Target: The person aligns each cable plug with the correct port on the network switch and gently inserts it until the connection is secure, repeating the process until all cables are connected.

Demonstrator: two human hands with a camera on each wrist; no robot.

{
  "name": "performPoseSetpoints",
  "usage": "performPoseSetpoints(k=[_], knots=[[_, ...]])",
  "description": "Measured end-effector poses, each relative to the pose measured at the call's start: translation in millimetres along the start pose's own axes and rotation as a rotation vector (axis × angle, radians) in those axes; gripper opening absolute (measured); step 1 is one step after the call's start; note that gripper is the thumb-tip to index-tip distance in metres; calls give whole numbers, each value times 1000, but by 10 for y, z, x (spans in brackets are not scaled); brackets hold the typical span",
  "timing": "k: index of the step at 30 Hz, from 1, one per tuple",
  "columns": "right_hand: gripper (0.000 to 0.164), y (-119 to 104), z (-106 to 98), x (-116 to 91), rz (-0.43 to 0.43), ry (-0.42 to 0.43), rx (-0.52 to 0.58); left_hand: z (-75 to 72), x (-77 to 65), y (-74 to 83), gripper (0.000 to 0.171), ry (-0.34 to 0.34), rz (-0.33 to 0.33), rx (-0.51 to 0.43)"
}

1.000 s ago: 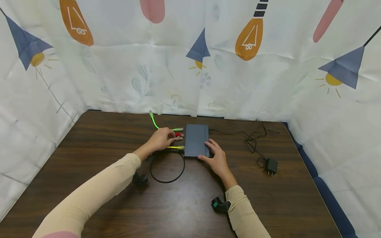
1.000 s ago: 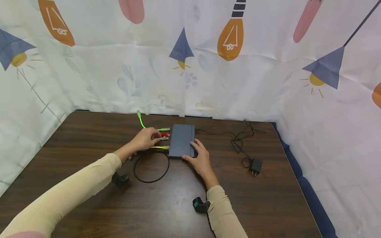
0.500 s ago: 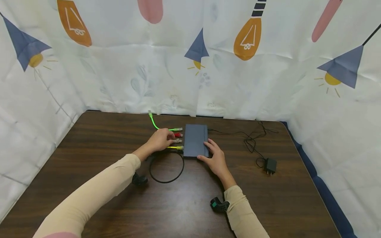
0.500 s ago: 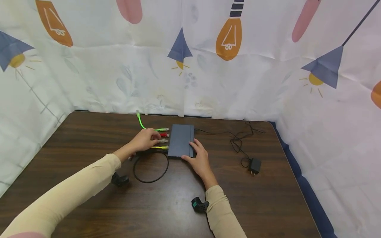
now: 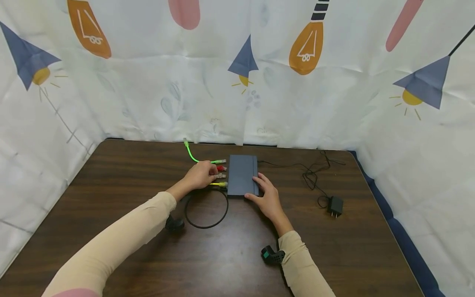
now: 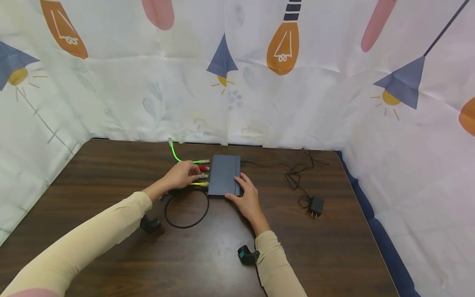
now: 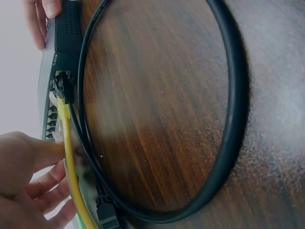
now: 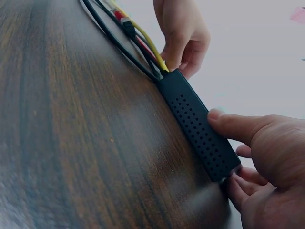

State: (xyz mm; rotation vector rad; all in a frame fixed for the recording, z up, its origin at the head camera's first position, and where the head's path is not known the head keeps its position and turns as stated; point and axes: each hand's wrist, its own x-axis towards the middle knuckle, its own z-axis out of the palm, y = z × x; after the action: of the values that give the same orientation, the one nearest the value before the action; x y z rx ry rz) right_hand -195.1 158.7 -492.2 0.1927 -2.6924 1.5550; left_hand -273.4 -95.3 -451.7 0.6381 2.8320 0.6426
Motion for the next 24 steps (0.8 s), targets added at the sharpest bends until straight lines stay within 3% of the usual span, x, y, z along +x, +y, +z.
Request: performPoseSetpoints(k=[11, 19, 24], knots=[[65, -5, 11, 30, -30, 0, -19, -20, -17, 9, 9, 33, -15, 3], [66, 17, 14, 3, 2, -9, -35, 26, -37, 16, 7, 30, 6, 5], [66, 27, 5, -21, -69, 8, -9, 38, -28, 24, 7, 52, 32, 22]])
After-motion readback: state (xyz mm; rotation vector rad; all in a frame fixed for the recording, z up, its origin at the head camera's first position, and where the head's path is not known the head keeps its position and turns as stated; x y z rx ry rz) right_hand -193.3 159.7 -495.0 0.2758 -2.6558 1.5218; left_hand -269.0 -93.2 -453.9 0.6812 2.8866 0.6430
